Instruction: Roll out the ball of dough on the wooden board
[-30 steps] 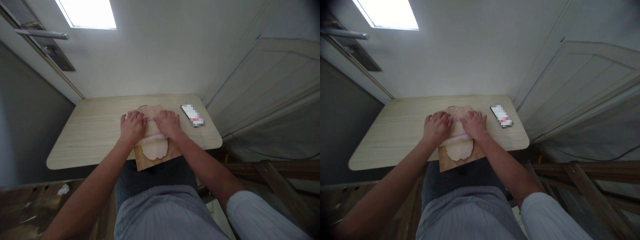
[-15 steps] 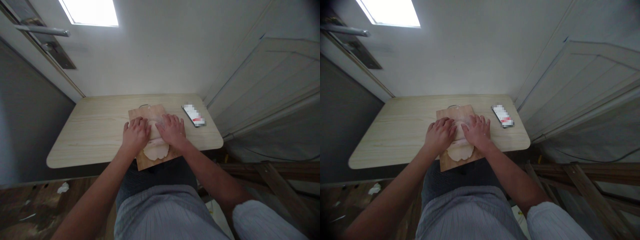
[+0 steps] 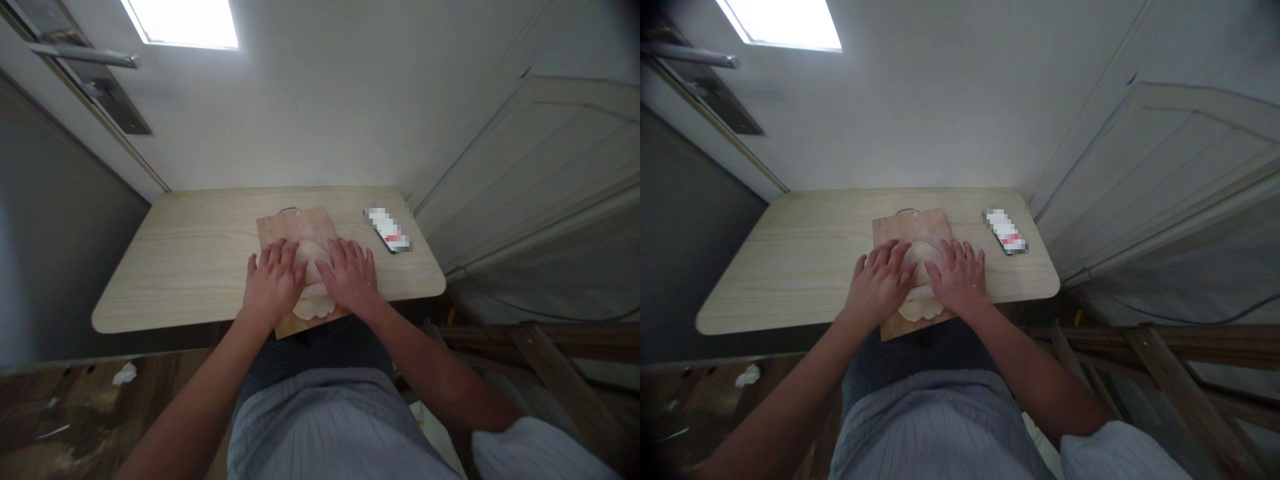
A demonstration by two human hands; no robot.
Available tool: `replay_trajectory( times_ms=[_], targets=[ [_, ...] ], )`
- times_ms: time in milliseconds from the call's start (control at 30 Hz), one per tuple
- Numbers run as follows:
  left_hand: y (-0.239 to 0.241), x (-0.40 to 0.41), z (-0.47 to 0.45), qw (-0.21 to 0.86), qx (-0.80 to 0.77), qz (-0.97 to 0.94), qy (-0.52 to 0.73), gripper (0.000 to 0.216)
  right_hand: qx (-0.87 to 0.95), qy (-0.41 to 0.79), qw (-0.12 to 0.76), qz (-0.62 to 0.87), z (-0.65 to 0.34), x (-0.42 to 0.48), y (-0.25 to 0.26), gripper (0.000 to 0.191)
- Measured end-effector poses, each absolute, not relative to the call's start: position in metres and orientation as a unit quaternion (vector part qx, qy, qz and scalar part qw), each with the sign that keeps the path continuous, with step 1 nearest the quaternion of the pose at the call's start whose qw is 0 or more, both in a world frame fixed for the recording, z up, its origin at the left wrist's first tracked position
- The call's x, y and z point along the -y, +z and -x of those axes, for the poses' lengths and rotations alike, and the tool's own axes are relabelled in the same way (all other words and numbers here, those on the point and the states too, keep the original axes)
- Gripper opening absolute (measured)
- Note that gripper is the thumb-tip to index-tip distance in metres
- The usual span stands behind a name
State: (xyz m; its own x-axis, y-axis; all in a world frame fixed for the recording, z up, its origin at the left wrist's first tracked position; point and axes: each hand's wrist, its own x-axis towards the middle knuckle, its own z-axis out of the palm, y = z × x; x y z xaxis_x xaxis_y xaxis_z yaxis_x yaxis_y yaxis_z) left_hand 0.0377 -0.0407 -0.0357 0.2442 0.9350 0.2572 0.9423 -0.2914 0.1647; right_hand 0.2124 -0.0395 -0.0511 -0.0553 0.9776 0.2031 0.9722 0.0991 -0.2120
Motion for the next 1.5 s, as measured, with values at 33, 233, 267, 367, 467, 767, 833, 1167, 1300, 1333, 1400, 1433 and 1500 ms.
replay_trajectory(
  times_ms=[33, 233, 267, 367, 467, 767, 833, 1167, 1300, 1333, 1400, 1433, 1500],
  targets=[
    [-0.035, 0.043, -0.038, 0.01, 0.595, 0.789, -0.154, 0.049, 0.725, 0.006, 0.149, 0.672, -0.213, 0.042, -0.052, 0.057],
    [-0.033, 0.059, -0.042, 0.009, 0.593, 0.793, -0.139, 0.049, 0.727, 0.001, 0.15, 0.67, -0.215, 0.059, -0.058, 0.055],
    [-0.032, 0.062, -0.042, 0.008, 0.593, 0.793, -0.138, 0.049, 0.728, 0.001, 0.149, 0.669, -0.216, 0.063, -0.058, 0.054],
    [-0.033, 0.07, -0.043, 0.003, 0.593, 0.793, -0.14, 0.05, 0.733, 0.0, 0.147, 0.664, -0.217, 0.072, -0.057, 0.054],
    [-0.035, 0.077, -0.044, 0.004, 0.592, 0.793, -0.141, 0.051, 0.735, 0.001, 0.147, 0.662, -0.218, 0.08, -0.057, 0.054],
    [-0.041, 0.092, -0.046, 0.013, 0.595, 0.789, -0.154, 0.049, 0.74, -0.005, 0.156, 0.654, -0.22, 0.095, -0.059, 0.055],
    [-0.042, 0.096, -0.046, 0.018, 0.595, 0.788, -0.157, 0.048, 0.741, -0.008, 0.16, 0.652, -0.221, 0.098, -0.059, 0.054],
    [-0.044, 0.108, -0.046, 0.044, 0.594, 0.785, -0.17, 0.046, 0.728, -0.023, 0.214, 0.651, -0.221, 0.109, -0.063, 0.05],
    [-0.045, 0.102, -0.046, 0.055, 0.607, 0.773, -0.177, 0.045, 0.727, -0.022, 0.244, 0.641, -0.222, 0.11, -0.065, 0.048],
    [-0.045, 0.1, -0.047, 0.057, 0.611, 0.77, -0.176, 0.045, 0.728, -0.023, 0.248, 0.638, -0.223, 0.109, -0.066, 0.048],
    [-0.044, 0.095, -0.047, 0.06, 0.62, 0.763, -0.176, 0.046, 0.731, -0.029, 0.249, 0.635, -0.225, 0.105, -0.069, 0.047],
    [-0.043, 0.092, -0.048, 0.061, 0.623, 0.76, -0.177, 0.046, 0.731, -0.03, 0.247, 0.635, -0.225, 0.102, -0.07, 0.047],
    [-0.041, 0.087, -0.048, 0.062, 0.626, 0.755, -0.186, 0.045, 0.732, -0.03, 0.238, 0.638, -0.225, 0.094, -0.07, 0.048]
  ],
)
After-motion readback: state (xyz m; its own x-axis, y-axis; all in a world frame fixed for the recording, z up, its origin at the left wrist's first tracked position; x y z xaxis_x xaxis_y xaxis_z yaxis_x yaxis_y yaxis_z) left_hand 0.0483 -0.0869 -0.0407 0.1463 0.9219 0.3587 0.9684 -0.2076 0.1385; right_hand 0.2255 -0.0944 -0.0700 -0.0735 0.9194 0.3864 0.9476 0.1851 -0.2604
